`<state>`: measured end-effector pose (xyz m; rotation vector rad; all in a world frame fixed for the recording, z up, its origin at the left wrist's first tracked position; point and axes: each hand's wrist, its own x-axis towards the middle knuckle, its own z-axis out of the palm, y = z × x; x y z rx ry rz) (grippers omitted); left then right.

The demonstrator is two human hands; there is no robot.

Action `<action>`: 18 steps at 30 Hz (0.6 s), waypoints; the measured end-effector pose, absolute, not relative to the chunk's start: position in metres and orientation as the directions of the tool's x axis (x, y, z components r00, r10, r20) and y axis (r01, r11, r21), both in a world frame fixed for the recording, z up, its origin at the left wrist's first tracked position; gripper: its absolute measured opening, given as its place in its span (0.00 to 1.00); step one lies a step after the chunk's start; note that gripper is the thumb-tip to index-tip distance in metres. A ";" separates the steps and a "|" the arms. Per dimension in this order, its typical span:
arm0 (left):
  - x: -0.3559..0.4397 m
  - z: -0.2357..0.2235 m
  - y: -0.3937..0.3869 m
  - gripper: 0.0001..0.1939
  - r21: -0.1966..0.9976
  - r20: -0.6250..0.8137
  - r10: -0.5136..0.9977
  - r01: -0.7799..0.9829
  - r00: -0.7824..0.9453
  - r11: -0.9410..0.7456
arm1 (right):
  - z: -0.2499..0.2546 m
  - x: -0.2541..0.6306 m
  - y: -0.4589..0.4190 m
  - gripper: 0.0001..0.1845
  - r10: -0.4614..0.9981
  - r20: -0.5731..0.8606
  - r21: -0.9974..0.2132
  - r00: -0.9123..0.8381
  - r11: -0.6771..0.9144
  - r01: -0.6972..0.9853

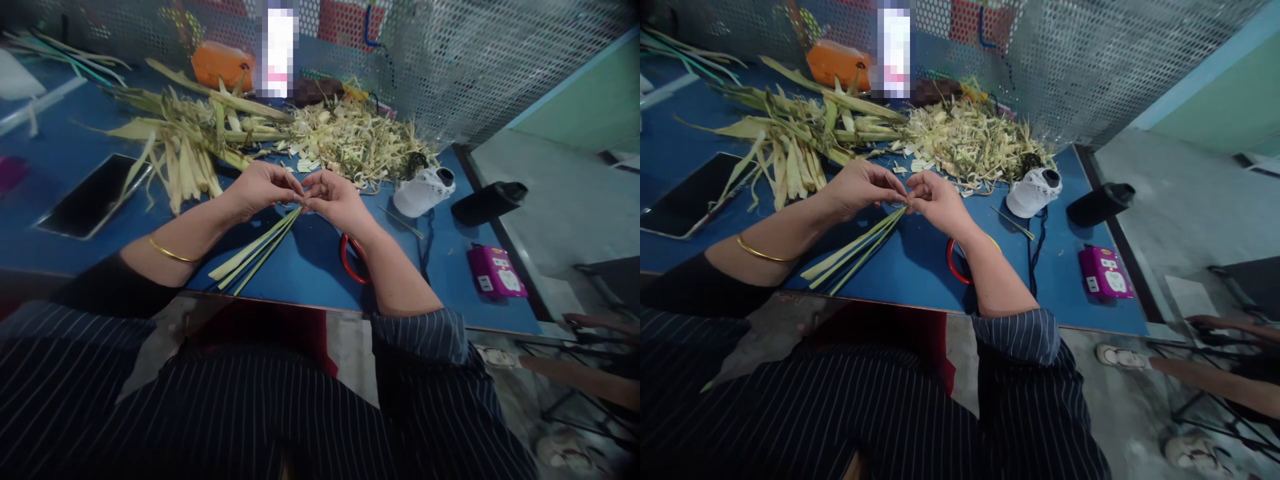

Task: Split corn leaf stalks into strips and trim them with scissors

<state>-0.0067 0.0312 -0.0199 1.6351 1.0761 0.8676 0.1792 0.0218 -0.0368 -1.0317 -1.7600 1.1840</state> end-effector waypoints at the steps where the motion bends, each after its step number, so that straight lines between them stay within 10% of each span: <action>1: -0.006 -0.020 0.031 0.05 0.953 0.068 0.934 0.255 0.352 -0.166 | -0.036 0.179 0.022 0.16 0.912 0.148 -0.948 -0.383 0.241 0.208; 18: -0.002 -0.026 0.018 0.07 0.748 0.349 0.895 0.492 0.279 -0.445 | -0.038 0.172 0.019 0.13 0.934 0.181 -0.935 -0.309 0.260 0.240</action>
